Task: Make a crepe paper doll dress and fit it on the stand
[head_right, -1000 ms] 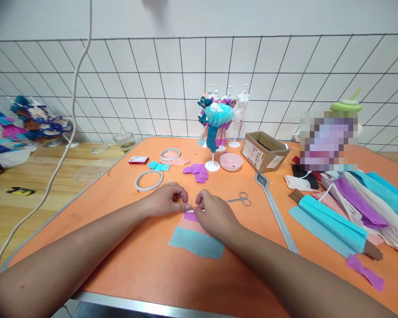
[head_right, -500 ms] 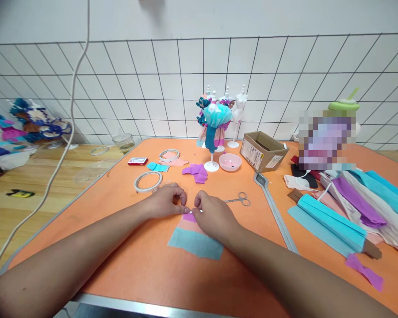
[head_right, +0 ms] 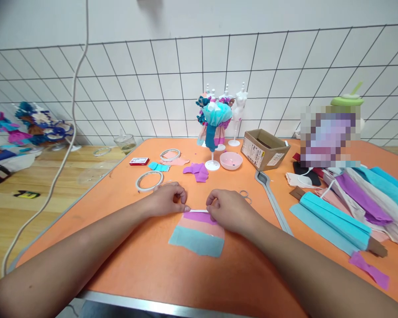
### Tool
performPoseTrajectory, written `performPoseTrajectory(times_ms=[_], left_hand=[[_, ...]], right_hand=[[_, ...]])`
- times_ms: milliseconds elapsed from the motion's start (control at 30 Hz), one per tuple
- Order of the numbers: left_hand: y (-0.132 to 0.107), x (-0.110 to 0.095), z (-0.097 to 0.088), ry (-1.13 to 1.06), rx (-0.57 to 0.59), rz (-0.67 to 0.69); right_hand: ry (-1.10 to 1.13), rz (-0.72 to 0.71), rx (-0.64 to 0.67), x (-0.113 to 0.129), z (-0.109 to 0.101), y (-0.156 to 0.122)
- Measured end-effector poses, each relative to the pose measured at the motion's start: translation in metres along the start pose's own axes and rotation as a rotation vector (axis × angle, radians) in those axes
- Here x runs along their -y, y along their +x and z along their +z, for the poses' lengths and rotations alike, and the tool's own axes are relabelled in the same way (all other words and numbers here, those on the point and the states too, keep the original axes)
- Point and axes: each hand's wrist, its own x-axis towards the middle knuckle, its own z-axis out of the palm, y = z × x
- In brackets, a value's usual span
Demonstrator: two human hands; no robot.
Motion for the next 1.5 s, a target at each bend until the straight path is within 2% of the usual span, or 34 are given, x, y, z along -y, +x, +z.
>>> performPoseTrajectory(times_ms=[100, 367, 533, 733, 833, 967, 1100, 1267, 1500], left_hand=[[0.0, 0.001, -0.001, -0.003, 0.012, 0.002], [0.001, 0.0, -0.001, 0.01, 0.019, -0.003], [-0.001, -0.003, -0.004, 0.018, 0.025, 0.0], [-0.001, -0.001, -0.003, 0.031, 0.017, 0.012], [-0.001, 0.002, -0.001, 0.005, -0.008, 0.1], [-0.004, 0.002, 0.001, -0.058, -0.05, 0.374], [-0.006, -0.002, 0.003, -0.019, 0.029, 0.565], [-0.002, 0.002, 0.006, -0.041, 0.067, 0.61], [-0.002, 0.003, 0.001, 0.002, 0.017, 0.588]], right_hand=[[0.001, 0.008, 0.068, -0.004, -0.002, 0.0], [-0.073, -0.015, 0.099, -0.013, 0.0, 0.003], [0.004, 0.023, 0.218, -0.011, -0.003, 0.001], [0.051, 0.003, 0.276, -0.009, -0.005, 0.0], [0.041, 0.029, 0.249, -0.007, -0.004, -0.001], [0.06, 0.019, 0.248, -0.006, -0.003, -0.001], [0.029, 0.002, 0.25, -0.006, -0.002, -0.001], [0.031, -0.015, 0.258, -0.009, -0.001, -0.001], [0.002, -0.025, 0.235, -0.011, 0.002, 0.001]])
